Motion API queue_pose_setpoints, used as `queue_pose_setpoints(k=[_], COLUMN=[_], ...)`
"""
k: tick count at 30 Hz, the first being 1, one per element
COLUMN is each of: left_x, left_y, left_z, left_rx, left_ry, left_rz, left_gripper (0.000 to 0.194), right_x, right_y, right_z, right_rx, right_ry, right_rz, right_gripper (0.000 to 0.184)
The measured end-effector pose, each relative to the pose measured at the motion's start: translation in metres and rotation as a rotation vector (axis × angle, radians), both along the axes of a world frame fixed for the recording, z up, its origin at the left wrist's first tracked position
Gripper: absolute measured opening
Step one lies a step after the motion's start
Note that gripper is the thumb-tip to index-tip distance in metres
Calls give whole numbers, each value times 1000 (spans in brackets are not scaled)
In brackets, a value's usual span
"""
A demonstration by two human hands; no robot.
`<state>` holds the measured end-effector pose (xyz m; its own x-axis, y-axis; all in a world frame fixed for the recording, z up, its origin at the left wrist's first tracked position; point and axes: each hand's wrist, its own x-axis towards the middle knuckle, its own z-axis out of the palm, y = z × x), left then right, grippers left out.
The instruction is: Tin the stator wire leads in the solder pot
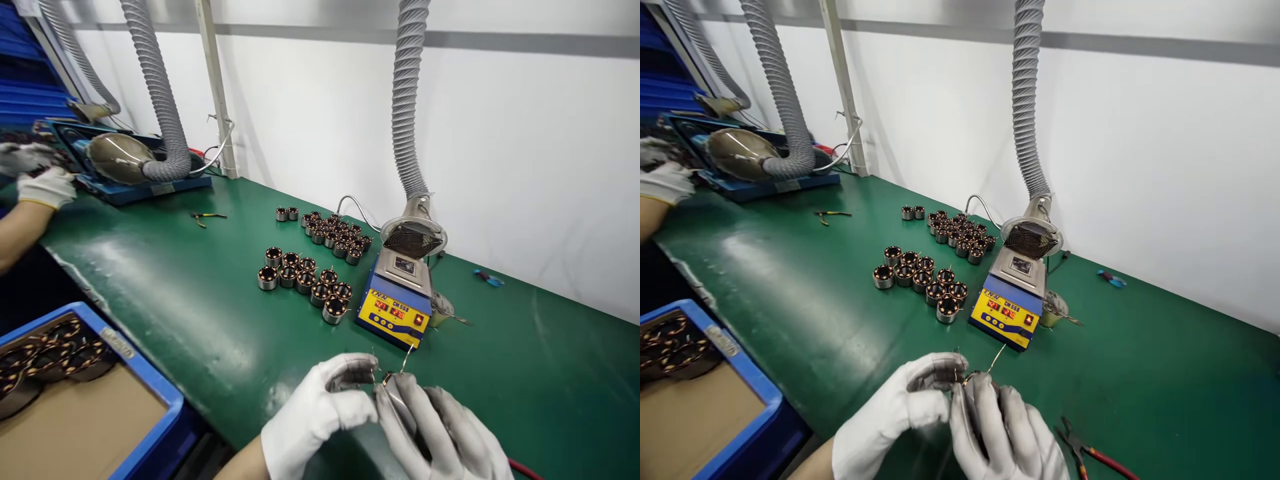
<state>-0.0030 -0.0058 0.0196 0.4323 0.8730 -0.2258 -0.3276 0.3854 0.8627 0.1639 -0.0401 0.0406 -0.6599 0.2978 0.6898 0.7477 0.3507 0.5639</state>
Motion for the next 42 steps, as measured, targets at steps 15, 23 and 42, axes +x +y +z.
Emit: queue_pose_setpoints(k=[15, 23, 42], left_x=[-2, 5, -64], left_y=[5, 1, -24], left_z=[14, 4, -8], left_rx=[19, -45, 305], left_ry=[249, -110, 305], left_rz=[89, 317, 194], left_gripper=[18, 19, 44], right_x=[-1, 1, -26], right_y=[-12, -15, -19], right_z=[-2, -34, -73], right_rx=[-91, -160, -609], right_ry=[-205, 108, 1214], right_rz=[3, -23, 260], right_gripper=[34, 35, 38])
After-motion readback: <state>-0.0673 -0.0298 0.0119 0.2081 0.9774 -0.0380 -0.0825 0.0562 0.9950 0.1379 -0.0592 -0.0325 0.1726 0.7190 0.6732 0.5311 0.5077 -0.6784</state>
